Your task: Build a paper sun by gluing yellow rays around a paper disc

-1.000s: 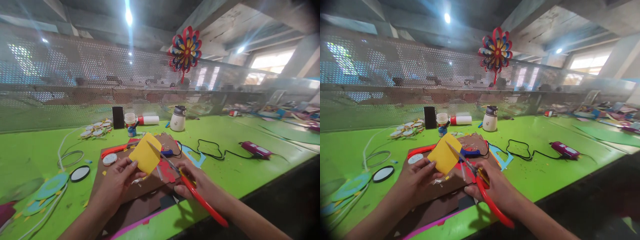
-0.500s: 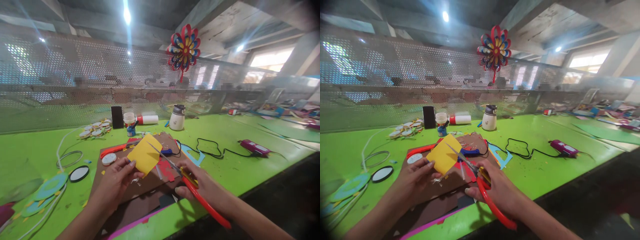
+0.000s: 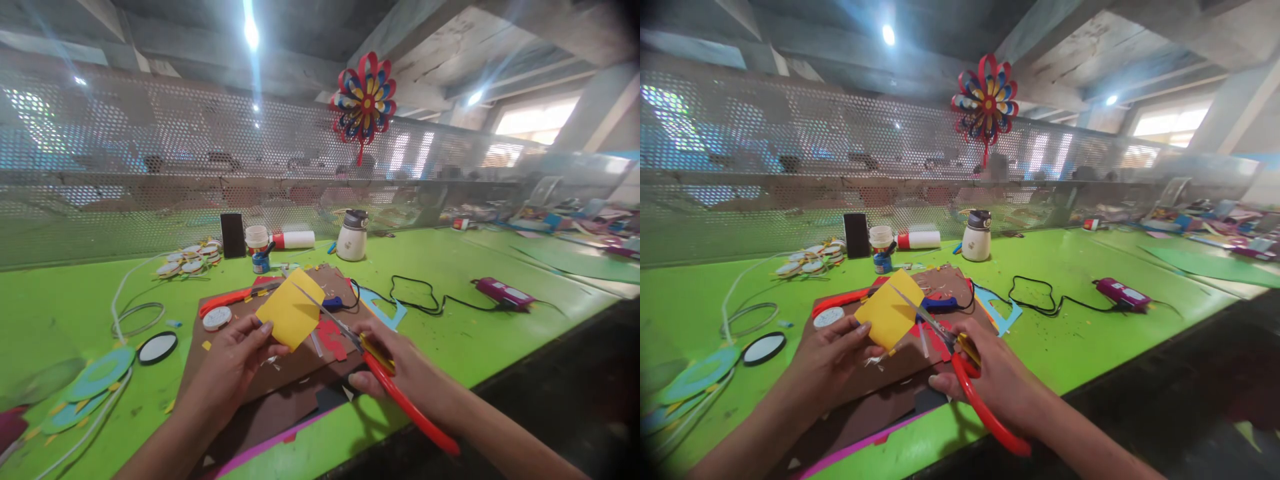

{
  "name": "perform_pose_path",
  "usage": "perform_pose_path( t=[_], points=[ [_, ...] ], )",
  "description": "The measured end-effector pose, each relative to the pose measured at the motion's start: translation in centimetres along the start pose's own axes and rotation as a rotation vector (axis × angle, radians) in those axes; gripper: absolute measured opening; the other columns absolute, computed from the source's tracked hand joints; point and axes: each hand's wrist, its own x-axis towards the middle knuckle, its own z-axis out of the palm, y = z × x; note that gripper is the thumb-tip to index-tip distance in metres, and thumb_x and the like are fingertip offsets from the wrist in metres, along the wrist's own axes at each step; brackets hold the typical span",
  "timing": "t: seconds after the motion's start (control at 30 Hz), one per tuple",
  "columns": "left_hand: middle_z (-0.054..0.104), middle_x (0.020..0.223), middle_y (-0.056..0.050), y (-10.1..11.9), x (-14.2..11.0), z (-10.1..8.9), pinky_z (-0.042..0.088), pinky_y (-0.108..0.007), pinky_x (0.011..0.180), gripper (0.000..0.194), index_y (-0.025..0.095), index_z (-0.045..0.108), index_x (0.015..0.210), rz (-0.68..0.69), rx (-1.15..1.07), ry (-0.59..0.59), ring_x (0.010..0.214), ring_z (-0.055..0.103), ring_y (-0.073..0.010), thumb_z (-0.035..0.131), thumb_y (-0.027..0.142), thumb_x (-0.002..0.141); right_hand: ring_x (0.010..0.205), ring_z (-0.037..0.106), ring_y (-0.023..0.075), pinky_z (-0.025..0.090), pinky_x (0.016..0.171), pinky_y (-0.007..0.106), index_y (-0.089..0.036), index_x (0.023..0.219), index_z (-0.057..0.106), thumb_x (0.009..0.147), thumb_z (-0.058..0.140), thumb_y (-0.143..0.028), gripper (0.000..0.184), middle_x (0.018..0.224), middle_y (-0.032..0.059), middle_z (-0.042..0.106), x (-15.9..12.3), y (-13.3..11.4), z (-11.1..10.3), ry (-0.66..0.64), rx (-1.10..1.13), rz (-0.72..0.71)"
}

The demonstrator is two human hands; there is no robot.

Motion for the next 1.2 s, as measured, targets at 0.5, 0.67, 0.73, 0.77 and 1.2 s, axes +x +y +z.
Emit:
perform_pose_path(
  t=[0.5,0.67,0.73,0.77,1.2],
  points=[
    [0.071,0.084,-0.006,0.0,0.0,-0.1,0.058,-0.021,0.063,0.020,0.011,0.069,0.079,-0.020,0.027,-0.008,0.067,0.069,-0.0141,0.078,0.025,0.068,0.066,0.046,0.0134,0.037,0.060,0.024,-0.021,0.102,0.051,0.073,0.069,-0.049,0.044,0.076,-0.0019,0.055,0.1,0.8,0.4,0.044,-0.044,-0.014],
    [0.069,0.078,-0.003,0.3,-0.4,0.2,0.056,-0.018,0.061,0.020,0.012,0.068,0.074,-0.036,0.045,0.018,0.065,0.069,-0.0134,0.080,0.025,0.065,0.059,0.040,0.0115,0.034,0.056,0.023,-0.021,0.097,0.053,0.074,0.069,-0.049,0.039,0.067,-0.0039,0.051,0.2,1.6,0.8,0.066,-0.021,-0.002],
    [0.069,0.076,-0.003,0.4,-0.4,0.2,0.055,-0.017,0.060,0.019,0.012,0.068,0.073,-0.044,0.048,0.012,0.063,0.068,-0.0124,0.080,0.025,0.066,0.059,0.040,0.0115,0.033,0.056,0.023,-0.020,0.094,0.053,0.075,0.067,-0.049,0.037,0.066,-0.0039,0.051,0.2,1.6,0.8,0.071,-0.009,-0.015],
    [0.068,0.075,-0.002,0.3,-0.4,0.1,0.054,-0.017,0.059,0.018,0.013,0.068,0.072,-0.047,0.048,0.005,0.062,0.068,-0.0121,0.079,0.025,0.067,0.059,0.040,0.0115,0.033,0.056,0.023,-0.020,0.093,0.053,0.075,0.067,-0.049,0.037,0.065,-0.0039,0.051,0.2,1.6,0.8,0.069,-0.003,-0.021],
    [0.071,0.081,-0.003,-0.1,-0.4,0.5,0.053,-0.018,0.057,0.021,0.013,0.070,0.077,-0.082,0.027,-0.019,0.057,0.068,-0.0113,0.080,0.027,0.065,0.066,0.046,0.0130,0.038,0.063,0.024,-0.019,0.097,0.051,0.079,0.063,-0.046,0.034,0.076,-0.0019,0.055,0.1,1.4,1.0,0.048,-0.006,-0.053]
  ],
)
